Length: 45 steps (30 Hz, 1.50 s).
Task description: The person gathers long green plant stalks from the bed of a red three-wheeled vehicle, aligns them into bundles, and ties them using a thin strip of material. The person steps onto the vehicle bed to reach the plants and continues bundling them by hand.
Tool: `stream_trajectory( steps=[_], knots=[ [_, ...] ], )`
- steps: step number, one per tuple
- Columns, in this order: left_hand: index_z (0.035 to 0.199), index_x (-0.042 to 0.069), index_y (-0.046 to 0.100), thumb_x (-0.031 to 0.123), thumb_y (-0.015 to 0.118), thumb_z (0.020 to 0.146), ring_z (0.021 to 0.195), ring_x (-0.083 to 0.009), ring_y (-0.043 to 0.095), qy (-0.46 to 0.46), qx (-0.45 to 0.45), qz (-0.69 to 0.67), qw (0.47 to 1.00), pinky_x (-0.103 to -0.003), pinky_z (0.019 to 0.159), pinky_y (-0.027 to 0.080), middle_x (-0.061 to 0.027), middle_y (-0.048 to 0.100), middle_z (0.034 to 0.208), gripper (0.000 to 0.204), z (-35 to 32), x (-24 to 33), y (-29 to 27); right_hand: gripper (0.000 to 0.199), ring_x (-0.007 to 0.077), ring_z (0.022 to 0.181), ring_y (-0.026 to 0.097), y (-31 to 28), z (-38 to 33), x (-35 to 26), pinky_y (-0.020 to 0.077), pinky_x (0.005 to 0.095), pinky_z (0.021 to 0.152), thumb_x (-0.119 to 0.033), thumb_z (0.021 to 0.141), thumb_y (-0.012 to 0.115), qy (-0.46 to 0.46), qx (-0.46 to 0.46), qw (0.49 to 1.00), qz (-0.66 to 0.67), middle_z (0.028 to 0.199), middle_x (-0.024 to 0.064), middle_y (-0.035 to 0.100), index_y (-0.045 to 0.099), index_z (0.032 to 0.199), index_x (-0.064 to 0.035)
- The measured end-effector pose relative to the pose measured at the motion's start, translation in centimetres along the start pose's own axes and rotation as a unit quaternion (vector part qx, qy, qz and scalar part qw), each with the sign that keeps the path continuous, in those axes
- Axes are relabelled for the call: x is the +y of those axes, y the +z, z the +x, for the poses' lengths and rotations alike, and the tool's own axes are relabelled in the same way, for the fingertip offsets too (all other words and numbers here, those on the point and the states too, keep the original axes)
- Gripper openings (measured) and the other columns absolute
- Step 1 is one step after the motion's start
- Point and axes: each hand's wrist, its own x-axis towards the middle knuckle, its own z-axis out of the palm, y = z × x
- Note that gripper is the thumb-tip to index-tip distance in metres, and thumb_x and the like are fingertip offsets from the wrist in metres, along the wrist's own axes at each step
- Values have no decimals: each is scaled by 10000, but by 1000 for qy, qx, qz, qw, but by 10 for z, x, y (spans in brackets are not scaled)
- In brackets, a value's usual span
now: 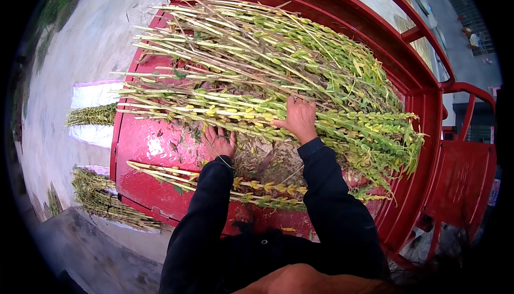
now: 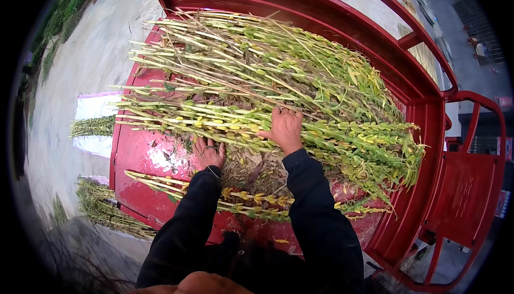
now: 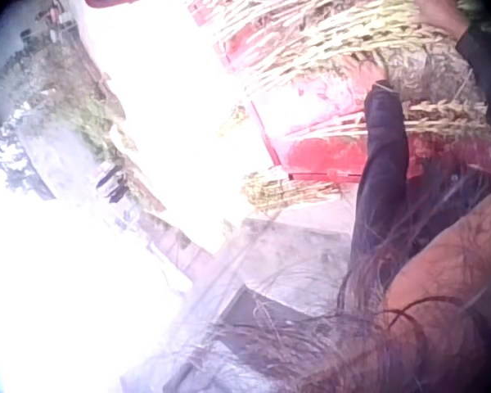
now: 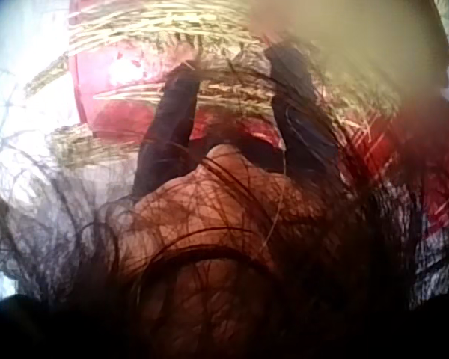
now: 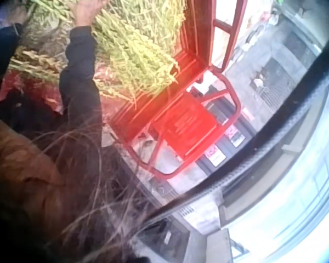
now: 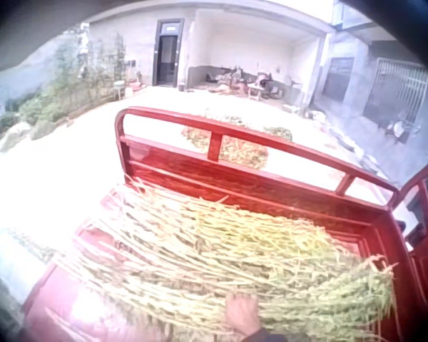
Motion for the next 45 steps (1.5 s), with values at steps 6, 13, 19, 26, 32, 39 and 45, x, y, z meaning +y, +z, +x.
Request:
stream_trajectory(
  steps=[6,13,19,26,32,39,45],
  knots=[
    [1109,44,542,488,479,809,1244,-352,304,10,-10,-21,1000,-514,1038,170,-222,416,1260,539,-3,-6,-7,762,252,652,503,12,-16,-9,302,380,691,-700,488,661,-26,66,997,-14,647,101,527,532,855,-45],
    [1200,36,503,493,438,835,1263,-378,272,-3,-72,-119,990,-493,1058,139,-251,344,1330,588,-1,-19,-16,713,291,743,541,3,-13,-11,315,417,756,-655,539,693,-30,-12,999,18,720,128,563,535,864,-40],
    [1038,31,619,283,575,829,882,-258,591,22,-165,-432,886,-350,766,459,-151,623,937,330,-5,-40,-75,566,305,921,516,-31,-36,-13,353,434,781,-388,577,766,-16,18,1000,18,978,134,530,529,985,-76],
    [1068,-11,580,167,596,836,801,-136,579,-3,-239,-498,833,-291,683,471,-63,618,917,293,-72,-71,-131,401,291,945,493,-57,-74,-23,377,435,783,-268,645,759,-17,47,999,4,1008,103,499,580,955,-89],
    [1310,40,331,188,525,896,995,-223,544,-201,-281,-754,559,-370,791,478,-110,493,1192,480,-89,-68,-139,335,303,955,504,-65,-107,-25,411,450,758,-236,688,726,2,59,998,-5,1039,118,511,581,955,-95],
    [1274,59,361,253,526,900,1129,-276,490,-288,-310,-766,484,-382,891,443,-134,418,1297,453,-125,-53,-142,336,324,1057,448,-18,-176,-27,395,458,819,-176,710,709,84,92,988,88,1150,138,451,562,1004,-103],
    [1173,39,443,254,544,889,1066,-250,536,-294,-264,-743,539,-354,872,458,-132,514,1177,370,-174,-99,-156,277,308,833,568,12,-283,-13,468,399,703,-93,693,701,176,188,934,249,935,140,553,571,934,-48]
  ],
)
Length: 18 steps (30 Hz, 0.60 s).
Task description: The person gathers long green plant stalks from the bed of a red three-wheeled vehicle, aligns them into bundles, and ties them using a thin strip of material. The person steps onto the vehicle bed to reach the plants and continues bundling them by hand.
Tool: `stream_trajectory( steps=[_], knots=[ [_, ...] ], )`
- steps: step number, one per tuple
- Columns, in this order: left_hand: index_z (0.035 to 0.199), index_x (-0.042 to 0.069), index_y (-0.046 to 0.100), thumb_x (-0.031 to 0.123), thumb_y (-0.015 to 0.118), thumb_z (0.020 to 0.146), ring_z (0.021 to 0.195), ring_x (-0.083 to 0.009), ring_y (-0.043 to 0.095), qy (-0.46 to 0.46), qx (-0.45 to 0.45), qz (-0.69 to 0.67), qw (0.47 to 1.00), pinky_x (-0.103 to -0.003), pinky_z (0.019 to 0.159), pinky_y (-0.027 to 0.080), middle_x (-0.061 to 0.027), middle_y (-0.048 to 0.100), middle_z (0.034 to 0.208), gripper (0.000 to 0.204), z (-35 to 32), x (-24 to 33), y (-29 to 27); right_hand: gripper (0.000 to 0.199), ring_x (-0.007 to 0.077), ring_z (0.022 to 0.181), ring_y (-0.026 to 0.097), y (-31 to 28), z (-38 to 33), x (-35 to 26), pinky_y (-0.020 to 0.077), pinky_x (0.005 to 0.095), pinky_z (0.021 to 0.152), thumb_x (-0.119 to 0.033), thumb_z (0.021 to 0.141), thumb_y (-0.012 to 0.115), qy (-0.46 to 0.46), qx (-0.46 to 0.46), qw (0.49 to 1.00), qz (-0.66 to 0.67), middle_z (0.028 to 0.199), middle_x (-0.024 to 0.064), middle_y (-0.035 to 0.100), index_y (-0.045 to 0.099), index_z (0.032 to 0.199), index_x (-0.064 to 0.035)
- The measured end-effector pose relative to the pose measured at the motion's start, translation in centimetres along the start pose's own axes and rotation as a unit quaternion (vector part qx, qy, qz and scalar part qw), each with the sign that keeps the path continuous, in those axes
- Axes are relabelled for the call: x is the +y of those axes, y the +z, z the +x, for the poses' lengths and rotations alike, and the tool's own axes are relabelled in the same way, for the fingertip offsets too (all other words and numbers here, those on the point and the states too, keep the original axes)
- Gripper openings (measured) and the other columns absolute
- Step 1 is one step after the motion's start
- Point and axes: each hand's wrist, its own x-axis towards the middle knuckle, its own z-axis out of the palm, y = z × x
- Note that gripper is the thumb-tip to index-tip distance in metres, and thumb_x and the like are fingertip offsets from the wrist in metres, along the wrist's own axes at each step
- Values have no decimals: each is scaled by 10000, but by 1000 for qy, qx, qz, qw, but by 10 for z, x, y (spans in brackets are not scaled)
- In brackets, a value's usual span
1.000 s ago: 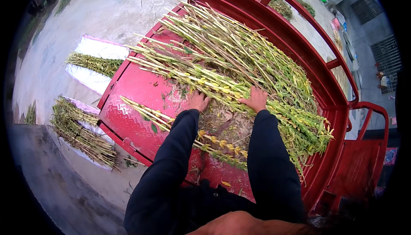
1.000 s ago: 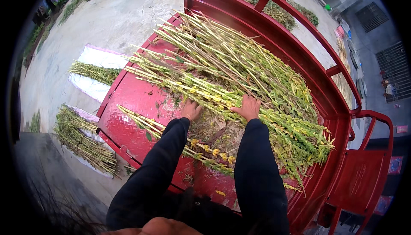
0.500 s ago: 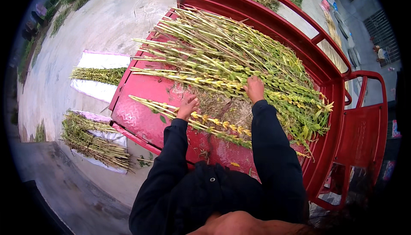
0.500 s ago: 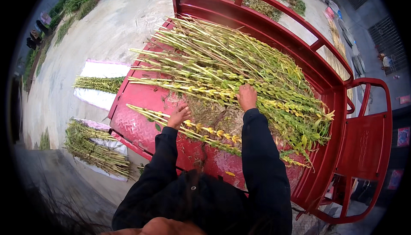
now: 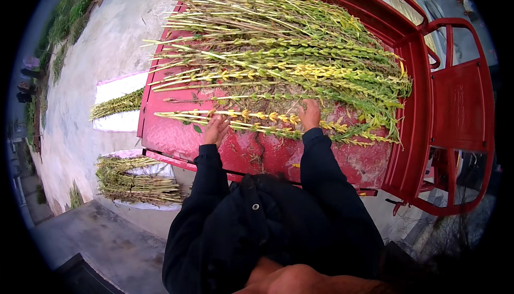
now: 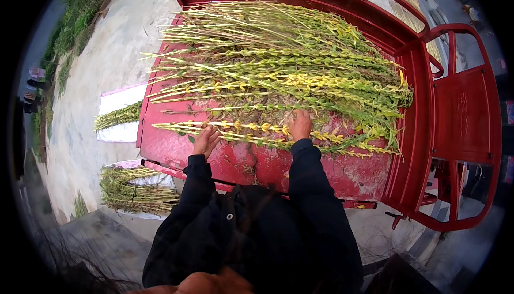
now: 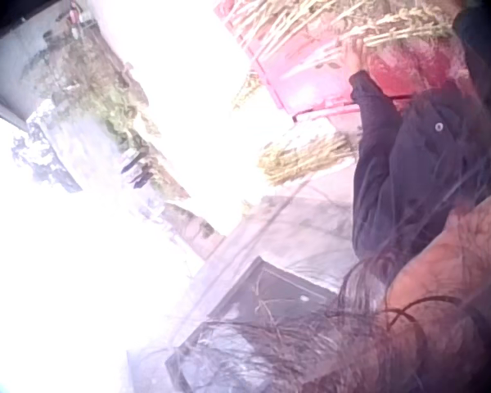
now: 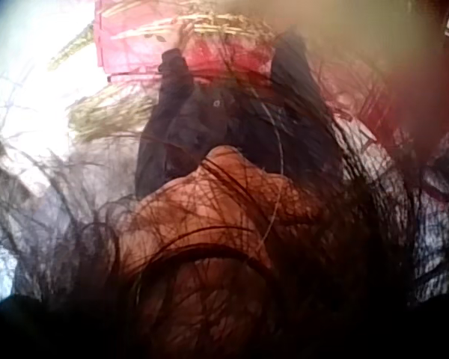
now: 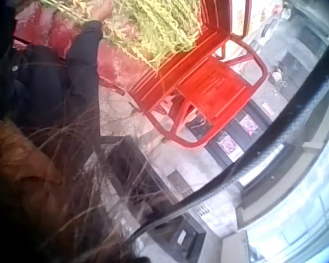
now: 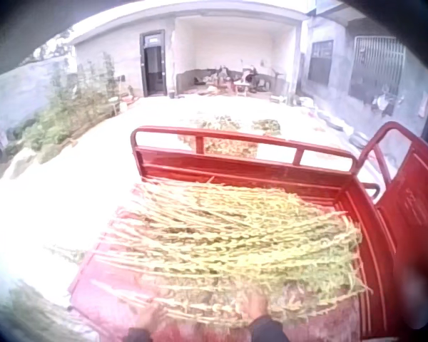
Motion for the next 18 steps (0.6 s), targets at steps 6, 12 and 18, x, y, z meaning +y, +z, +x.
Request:
stream_trajectory(
  steps=[6,12,18],
  knots=[
    [1118,39,482,249,548,884,978,-217,578,13,92,23,995,-315,805,470,-107,583,1052,321,-70,-15,-47,184,284,688,627,-30,-100,78,498,368,627,-118,690,687,163,-56,977,129,734,142,630,595,823,-30],
    [1048,36,525,254,550,881,856,-184,603,26,147,59,987,-289,719,489,-92,611,981,276,-113,-35,-63,157,193,625,633,-29,-135,94,499,309,570,-100,729,657,264,-108,931,227,704,115,642,604,837,0],
    [1016,24,548,227,559,879,773,-158,620,26,136,84,987,-256,640,496,-81,625,920,246,-123,-29,-64,209,195,696,608,5,-63,55,486,265,548,-79,836,571,449,-75,648,610,844,117,600,514,1017,8]
  ],
)
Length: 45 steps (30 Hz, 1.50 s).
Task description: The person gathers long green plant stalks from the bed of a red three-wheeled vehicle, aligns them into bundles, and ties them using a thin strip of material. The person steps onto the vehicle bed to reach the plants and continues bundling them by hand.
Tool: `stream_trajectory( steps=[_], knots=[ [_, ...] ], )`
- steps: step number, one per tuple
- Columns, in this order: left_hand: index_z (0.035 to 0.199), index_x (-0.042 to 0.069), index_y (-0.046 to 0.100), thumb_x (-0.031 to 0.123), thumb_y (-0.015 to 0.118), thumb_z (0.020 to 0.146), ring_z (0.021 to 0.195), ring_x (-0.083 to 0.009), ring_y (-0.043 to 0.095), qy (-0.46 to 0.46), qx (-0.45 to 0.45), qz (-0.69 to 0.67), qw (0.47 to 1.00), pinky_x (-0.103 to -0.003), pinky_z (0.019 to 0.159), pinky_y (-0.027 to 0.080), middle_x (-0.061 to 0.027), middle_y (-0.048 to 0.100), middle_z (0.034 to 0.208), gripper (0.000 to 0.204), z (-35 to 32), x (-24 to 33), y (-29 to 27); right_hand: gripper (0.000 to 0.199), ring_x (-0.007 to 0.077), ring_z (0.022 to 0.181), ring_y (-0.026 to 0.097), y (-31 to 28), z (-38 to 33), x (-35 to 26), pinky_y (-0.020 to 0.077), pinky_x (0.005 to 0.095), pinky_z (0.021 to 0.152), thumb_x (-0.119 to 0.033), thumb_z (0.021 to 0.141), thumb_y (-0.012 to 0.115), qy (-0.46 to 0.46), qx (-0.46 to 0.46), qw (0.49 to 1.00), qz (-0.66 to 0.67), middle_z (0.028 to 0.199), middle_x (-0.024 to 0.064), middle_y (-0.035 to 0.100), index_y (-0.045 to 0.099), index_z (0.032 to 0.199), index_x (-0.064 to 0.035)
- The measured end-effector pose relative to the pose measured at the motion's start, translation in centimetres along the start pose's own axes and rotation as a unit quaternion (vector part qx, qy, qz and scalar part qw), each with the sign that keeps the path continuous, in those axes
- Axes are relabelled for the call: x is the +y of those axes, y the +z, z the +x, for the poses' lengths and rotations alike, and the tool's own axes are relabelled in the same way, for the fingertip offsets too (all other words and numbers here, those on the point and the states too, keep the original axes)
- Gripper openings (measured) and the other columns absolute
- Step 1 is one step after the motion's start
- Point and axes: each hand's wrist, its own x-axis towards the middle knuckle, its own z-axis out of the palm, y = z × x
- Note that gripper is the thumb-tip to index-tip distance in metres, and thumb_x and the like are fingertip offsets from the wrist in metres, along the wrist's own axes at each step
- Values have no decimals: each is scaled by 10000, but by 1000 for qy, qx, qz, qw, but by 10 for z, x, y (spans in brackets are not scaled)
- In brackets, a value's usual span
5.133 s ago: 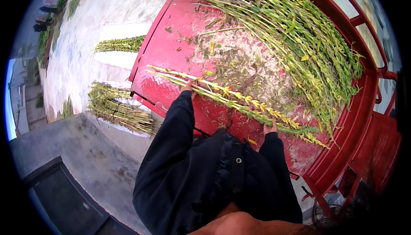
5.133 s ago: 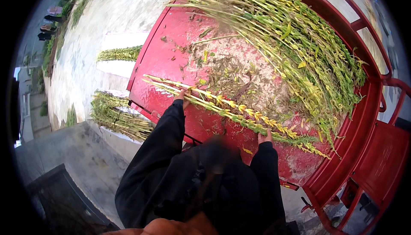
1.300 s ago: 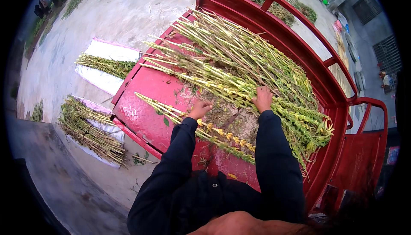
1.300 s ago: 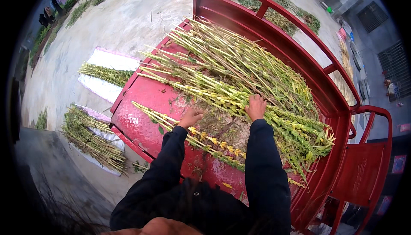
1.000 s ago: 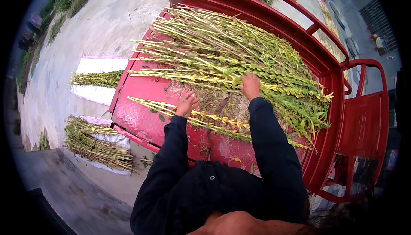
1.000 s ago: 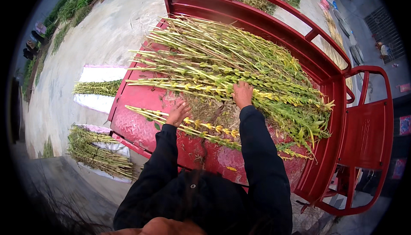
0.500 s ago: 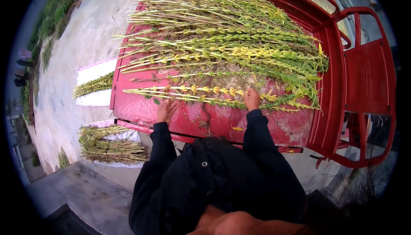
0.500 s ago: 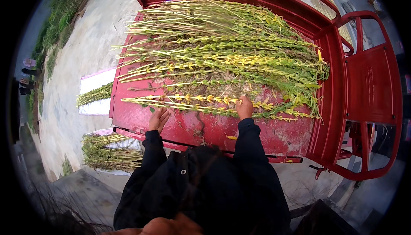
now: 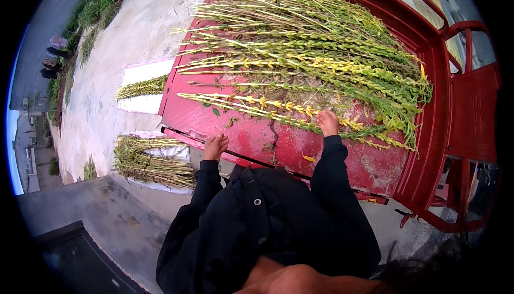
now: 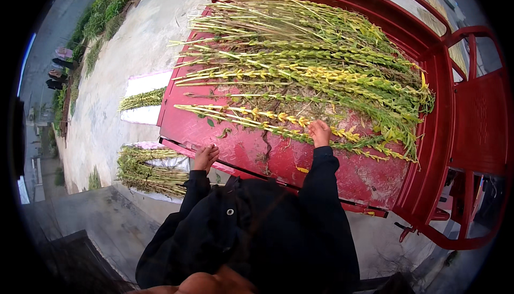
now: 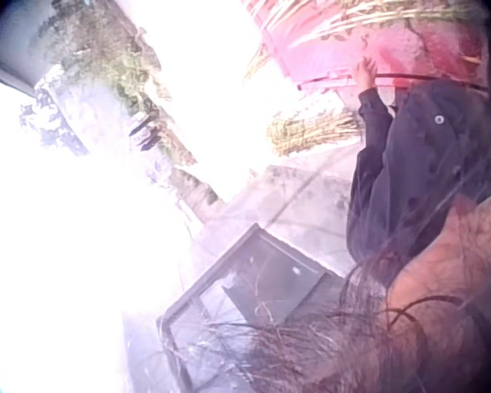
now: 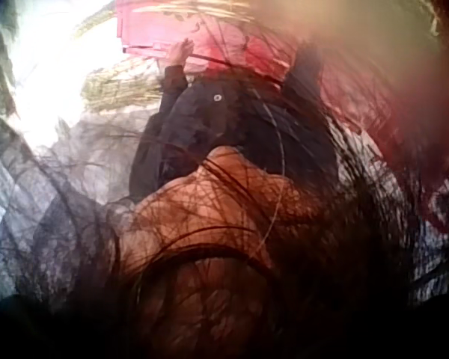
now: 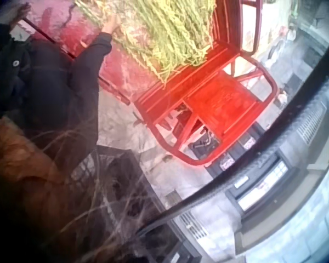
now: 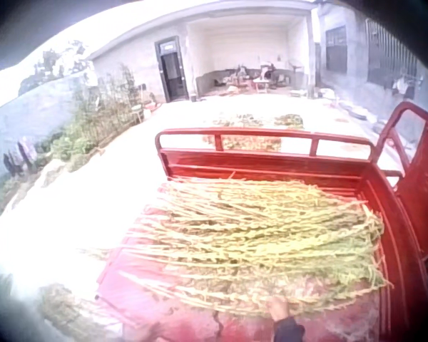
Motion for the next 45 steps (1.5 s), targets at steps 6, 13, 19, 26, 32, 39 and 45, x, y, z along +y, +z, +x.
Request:
stream_trajectory(
  steps=[6,13,19,26,32,39,45],
  knots=[
    [998,19,550,210,564,877,727,-149,629,33,-28,77,996,-233,600,516,-84,630,874,227,25,17,-35,406,262,941,564,55,76,-5,495,302,659,-108,896,507,74,25,984,161,1187,208,439,329,1227,45],
    [909,13,582,181,570,869,650,-117,609,51,5,109,993,-216,546,500,-63,630,785,174,47,47,-71,424,172,787,547,80,124,20,468,305,621,-201,893,540,97,159,947,262,1087,104,480,362,1248,-53],
    [912,10,576,184,572,870,622,-92,579,55,4,118,991,-196,527,468,-40,602,749,179,85,64,-88,212,101,502,430,94,125,20,391,270,482,-273,881,564,104,187,945,245,643,-12,451,468,788,-109],
    [933,48,563,211,567,872,709,-134,611,11,16,53,998,-237,586,487,-37,612,850,174,139,84,-83,246,95,420,314,83,107,7,331,238,414,-291,884,562,91,258,955,117,538,-26,374,529,731,-101],
    [902,14,564,154,576,855,611,-108,571,95,57,51,993,-209,515,466,-46,593,786,148,207,102,-88,178,101,466,386,106,101,-12,347,259,425,-205,897,546,73,375,922,-68,598,43,490,572,970,-45],
    [1028,86,621,184,582,824,746,-219,600,359,67,496,788,-330,692,483,-88,634,877,230,314,104,-74,281,97,464,300,106,128,-8,285,263,439,-202,888,567,83,322,942,49,580,26,409,535,1125,-55],
    [1096,121,609,358,557,795,1062,-309,512,214,102,652,720,-425,909,392,-146,585,1077,386,340,100,-44,340,98,518,316,83,131,-1,267,279,451,-172,898,525,47,277,948,148,672,7,360,429,1217,-101]
  ],
)
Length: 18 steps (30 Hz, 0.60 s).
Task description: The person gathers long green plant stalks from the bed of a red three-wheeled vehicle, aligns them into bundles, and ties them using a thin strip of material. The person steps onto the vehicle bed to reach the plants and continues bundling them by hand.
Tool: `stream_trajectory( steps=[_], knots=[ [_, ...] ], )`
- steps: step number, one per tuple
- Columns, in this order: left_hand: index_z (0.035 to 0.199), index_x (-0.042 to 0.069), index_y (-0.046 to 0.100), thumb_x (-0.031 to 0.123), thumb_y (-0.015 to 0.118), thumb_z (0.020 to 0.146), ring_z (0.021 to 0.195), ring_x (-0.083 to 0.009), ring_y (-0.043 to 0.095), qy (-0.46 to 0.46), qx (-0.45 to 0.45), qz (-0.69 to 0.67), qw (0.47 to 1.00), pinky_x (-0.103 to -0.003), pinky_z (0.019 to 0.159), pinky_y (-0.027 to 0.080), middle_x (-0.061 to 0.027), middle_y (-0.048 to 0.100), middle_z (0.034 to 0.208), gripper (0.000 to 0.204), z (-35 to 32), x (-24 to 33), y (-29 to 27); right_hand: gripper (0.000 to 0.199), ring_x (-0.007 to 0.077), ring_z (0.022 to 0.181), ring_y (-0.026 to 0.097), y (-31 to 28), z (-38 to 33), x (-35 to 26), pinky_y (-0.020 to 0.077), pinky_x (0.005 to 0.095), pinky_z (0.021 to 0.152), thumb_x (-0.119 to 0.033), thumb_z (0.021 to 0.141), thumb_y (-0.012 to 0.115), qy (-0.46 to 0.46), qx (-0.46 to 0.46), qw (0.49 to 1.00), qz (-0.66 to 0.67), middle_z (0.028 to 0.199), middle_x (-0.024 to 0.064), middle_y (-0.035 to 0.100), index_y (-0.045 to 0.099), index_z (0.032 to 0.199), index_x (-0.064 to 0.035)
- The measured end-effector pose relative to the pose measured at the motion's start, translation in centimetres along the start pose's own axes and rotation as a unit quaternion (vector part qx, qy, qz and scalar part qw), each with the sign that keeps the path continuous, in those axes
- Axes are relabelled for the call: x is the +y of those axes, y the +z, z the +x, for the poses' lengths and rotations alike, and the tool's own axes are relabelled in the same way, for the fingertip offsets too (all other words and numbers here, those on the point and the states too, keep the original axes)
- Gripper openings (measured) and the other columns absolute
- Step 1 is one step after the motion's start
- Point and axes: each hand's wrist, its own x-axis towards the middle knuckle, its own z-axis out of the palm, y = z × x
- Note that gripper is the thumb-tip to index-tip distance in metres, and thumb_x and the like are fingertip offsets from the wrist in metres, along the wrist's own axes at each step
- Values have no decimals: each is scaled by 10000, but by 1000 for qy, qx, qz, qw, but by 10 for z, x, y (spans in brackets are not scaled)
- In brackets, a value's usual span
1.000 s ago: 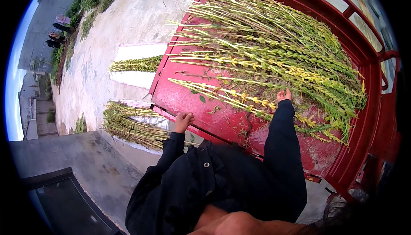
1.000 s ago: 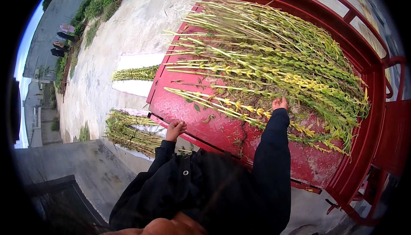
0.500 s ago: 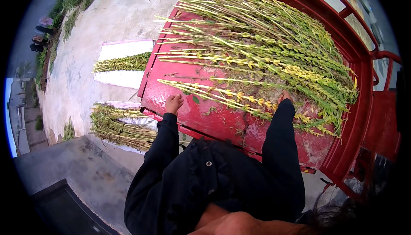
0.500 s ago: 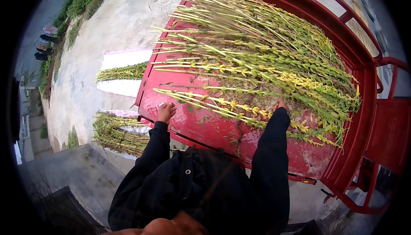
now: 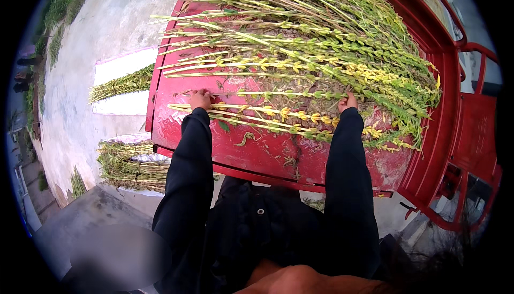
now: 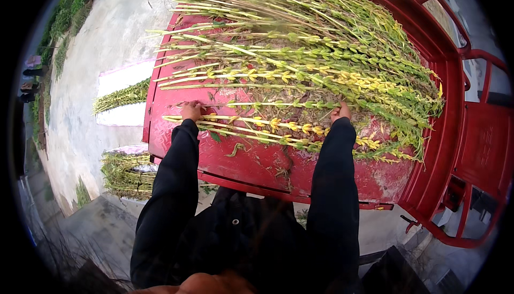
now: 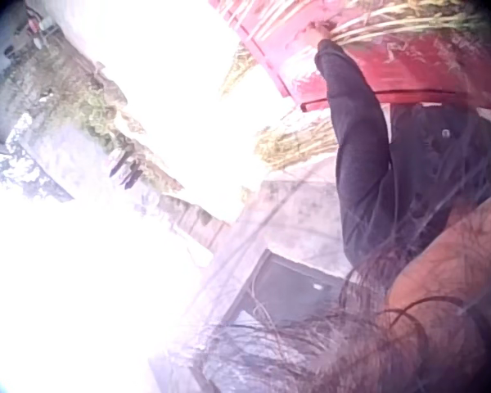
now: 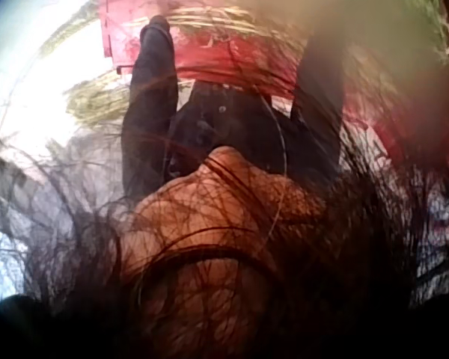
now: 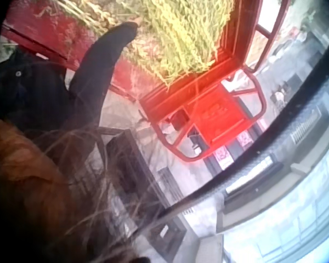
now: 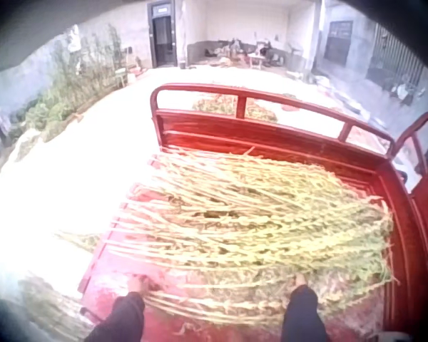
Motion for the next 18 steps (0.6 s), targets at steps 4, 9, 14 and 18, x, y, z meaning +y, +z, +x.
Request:
stream_trajectory(
  steps=[4,9,14,18],
  knots=[
    [1037,-17,618,309,599,792,894,-317,610,-66,100,-206,971,-393,821,460,-187,637,950,408,12,-28,-6,279,91,527,405,-9,-32,9,298,261,433,-169,887,530,-2,-50,998,33,630,2,373,442,1145,-112],
    [1074,-74,536,114,515,879,909,-252,610,-112,64,-678,724,-293,754,501,-123,604,969,272,20,-4,-62,157,131,602,504,-59,-54,3,421,248,478,-145,871,548,-36,-74,996,44,699,35,472,446,972,-81],
    [1024,-72,484,11,425,905,1039,-257,548,-79,24,-836,543,-311,895,489,-147,545,1059,157,27,-39,-102,154,155,621,522,-95,-79,35,442,242,492,-143,869,562,34,-120,983,133,743,78,491,451,928,-52],
    [1151,-117,473,-52,483,848,850,-213,594,-123,130,-789,587,-248,772,528,-160,568,1025,309,30,-80,-111,194,203,605,542,-103,-108,68,452,278,488,-63,841,589,6,-89,992,87,748,107,502,452,964,-4]
  ],
)
